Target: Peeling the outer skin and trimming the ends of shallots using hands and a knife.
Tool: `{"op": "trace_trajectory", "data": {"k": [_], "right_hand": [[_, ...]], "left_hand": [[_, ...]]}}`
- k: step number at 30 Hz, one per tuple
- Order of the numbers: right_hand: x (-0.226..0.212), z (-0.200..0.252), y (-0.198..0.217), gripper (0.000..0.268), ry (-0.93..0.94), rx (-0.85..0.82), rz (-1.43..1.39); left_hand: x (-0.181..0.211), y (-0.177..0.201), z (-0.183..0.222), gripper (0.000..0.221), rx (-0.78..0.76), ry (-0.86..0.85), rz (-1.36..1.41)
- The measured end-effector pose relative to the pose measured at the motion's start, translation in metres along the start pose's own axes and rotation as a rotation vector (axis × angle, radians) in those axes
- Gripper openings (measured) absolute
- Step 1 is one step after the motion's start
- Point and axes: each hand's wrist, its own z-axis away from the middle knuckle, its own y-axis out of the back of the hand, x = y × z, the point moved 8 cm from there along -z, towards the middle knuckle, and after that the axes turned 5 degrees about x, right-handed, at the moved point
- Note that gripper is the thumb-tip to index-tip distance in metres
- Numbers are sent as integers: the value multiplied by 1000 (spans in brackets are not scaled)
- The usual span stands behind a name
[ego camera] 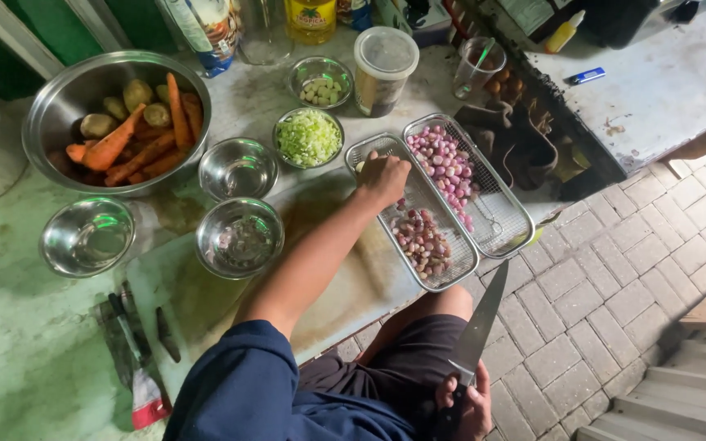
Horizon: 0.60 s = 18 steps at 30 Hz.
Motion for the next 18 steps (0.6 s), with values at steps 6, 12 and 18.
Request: {"op": "trace_trajectory", "data": {"k": [6, 12, 18], "right_hand": [[2, -3, 15, 55, -8, -10, -9], [3, -4, 14, 55, -37, -30, 11], [1, -4, 15, 55, -14, -16, 20]], "left_hand": [[-2, 0, 8, 9, -41, 23, 3], [-4, -15, -1, 30, -46, 74, 25], [-4, -34, -6, 36, -102, 63, -38]]}}
